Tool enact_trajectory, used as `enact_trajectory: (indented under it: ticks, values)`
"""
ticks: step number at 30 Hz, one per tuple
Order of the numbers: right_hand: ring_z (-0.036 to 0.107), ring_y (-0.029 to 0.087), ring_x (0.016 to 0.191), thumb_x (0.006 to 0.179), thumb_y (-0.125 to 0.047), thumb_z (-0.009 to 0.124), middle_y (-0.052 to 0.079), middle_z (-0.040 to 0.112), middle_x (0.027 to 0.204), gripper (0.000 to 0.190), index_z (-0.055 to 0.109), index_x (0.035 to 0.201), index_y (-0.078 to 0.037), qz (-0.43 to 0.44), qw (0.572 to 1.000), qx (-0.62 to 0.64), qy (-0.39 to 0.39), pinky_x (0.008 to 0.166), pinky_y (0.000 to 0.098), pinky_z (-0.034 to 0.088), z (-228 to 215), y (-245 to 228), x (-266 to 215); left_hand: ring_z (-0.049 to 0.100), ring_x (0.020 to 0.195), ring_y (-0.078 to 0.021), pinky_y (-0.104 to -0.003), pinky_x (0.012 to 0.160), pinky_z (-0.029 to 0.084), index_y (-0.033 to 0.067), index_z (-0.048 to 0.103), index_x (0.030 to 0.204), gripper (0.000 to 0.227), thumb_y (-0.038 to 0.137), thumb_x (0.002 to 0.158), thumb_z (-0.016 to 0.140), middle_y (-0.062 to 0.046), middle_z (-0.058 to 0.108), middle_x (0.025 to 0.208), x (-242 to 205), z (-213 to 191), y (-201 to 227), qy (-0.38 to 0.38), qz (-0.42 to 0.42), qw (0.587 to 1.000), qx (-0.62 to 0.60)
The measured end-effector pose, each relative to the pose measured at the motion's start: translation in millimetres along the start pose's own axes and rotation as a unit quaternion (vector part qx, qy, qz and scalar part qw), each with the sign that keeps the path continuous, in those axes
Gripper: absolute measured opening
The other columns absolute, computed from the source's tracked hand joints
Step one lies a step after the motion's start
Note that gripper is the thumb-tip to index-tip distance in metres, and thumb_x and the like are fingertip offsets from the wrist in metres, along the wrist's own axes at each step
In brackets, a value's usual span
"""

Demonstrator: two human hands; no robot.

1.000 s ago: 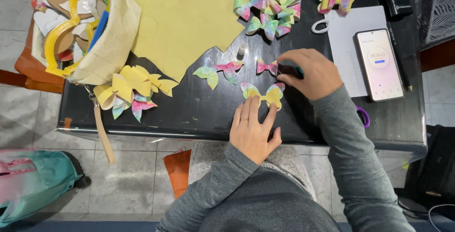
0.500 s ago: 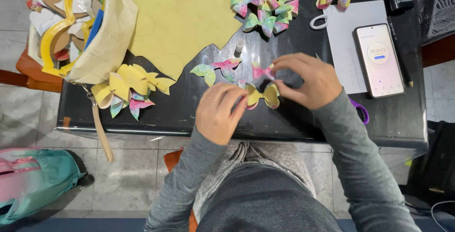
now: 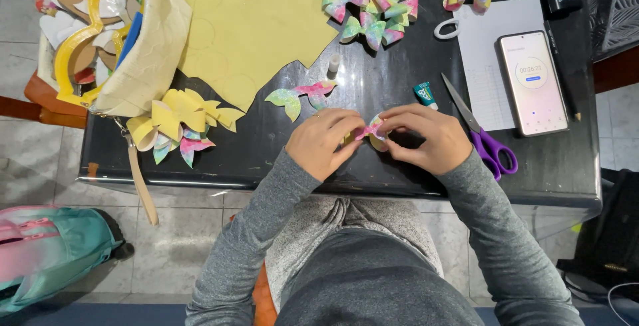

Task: Assemble decorative butterflies by gluing pre-cut leather or foam shapes and strips together.

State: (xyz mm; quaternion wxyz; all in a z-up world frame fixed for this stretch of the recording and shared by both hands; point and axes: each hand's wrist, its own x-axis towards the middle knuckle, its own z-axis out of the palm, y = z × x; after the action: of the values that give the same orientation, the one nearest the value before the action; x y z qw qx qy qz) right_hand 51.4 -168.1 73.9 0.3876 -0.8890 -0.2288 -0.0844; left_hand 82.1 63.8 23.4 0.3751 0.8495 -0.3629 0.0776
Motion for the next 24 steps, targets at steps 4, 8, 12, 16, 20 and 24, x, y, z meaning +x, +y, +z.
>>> enact_trajectory:
  ticks: [4, 8, 12, 16, 20, 24]
  values:
    - [0.075, 0.026, 0.099, 0.083, -0.011, 0.082, 0.008, 0.076, 0.111, 0.019, 0.078, 0.101, -0.012, 0.006, 1.0, 0.005, -0.009, 0.079, 0.0321, 0.064, 0.1, 2.5, 0.3, 0.068, 0.111, -0.0286, -0.039, 0.088, 0.058, 0.0182, 0.067, 0.116, 0.024, 0.019, 0.093, 0.074, -0.004, 0.068, 0.113, -2.9, 1.9, -4.6, 0.001, 0.009, 1.0, 0.004]
    - [0.075, 0.029, 0.099, 0.083, -0.01, 0.082, 0.009, 0.076, 0.11, 0.019, 0.078, 0.101, -0.01, 0.006, 1.0, 0.009, -0.021, 0.079, 0.0351, 0.065, 1.7, 6.0, -0.9, 0.066, 0.115, -0.0281, -0.038, 0.087, 0.058, 0.0193, 0.067, 0.116, 0.023, 0.022, 0.094, 0.072, -0.003, 0.068, 0.114, -4.8, 3.5, -8.0, -0.022, 0.003, 1.0, 0.0]
    - [0.075, 0.028, 0.098, 0.084, -0.011, 0.082, 0.009, 0.077, 0.11, 0.02, 0.078, 0.103, -0.011, 0.002, 1.0, 0.012, -0.026, 0.079, 0.0356, 0.064, 2.4, 8.7, 0.4, 0.065, 0.116, -0.0286, -0.038, 0.088, 0.058, 0.0193, 0.068, 0.116, 0.022, 0.023, 0.095, 0.07, -0.003, 0.068, 0.115, -5.1, 4.3, -10.5, -0.022, 0.006, 1.0, -0.02]
    - [0.074, 0.029, 0.1, 0.084, -0.011, 0.082, 0.009, 0.077, 0.111, 0.019, 0.078, 0.102, -0.011, 0.01, 0.999, 0.012, -0.028, 0.079, 0.0366, 0.065, 2.7, 9.3, -0.5, 0.066, 0.115, -0.0288, -0.038, 0.088, 0.058, 0.0183, 0.07, 0.115, 0.02, 0.022, 0.095, 0.07, -0.004, 0.069, 0.113, -6.0, 7.0, -12.1, -0.017, 0.004, 1.0, -0.023]
    - [0.074, 0.028, 0.1, 0.083, -0.013, 0.082, 0.006, 0.076, 0.114, 0.02, 0.078, 0.103, -0.013, 0.005, 0.999, -0.001, -0.035, 0.08, 0.0348, 0.064, 4.4, 12.8, -1.3, 0.065, 0.117, -0.0267, -0.036, 0.089, 0.057, 0.0212, 0.071, 0.113, 0.019, 0.024, 0.094, 0.071, -0.001, 0.068, 0.116, -10.3, 15.7, -16.4, -0.017, -0.002, 1.0, 0.007]
    - [0.074, 0.027, 0.1, 0.084, -0.015, 0.082, 0.005, 0.076, 0.114, 0.02, 0.078, 0.103, -0.014, 0.002, 0.999, -0.021, -0.039, 0.079, 0.035, 0.063, 6.1, 15.2, -2.4, 0.065, 0.117, -0.0276, -0.036, 0.089, 0.057, 0.0193, 0.072, 0.108, 0.016, 0.021, 0.092, 0.072, -0.003, 0.069, 0.117, -12.1, 16.4, -11.1, -0.006, -0.009, 1.0, 0.024]
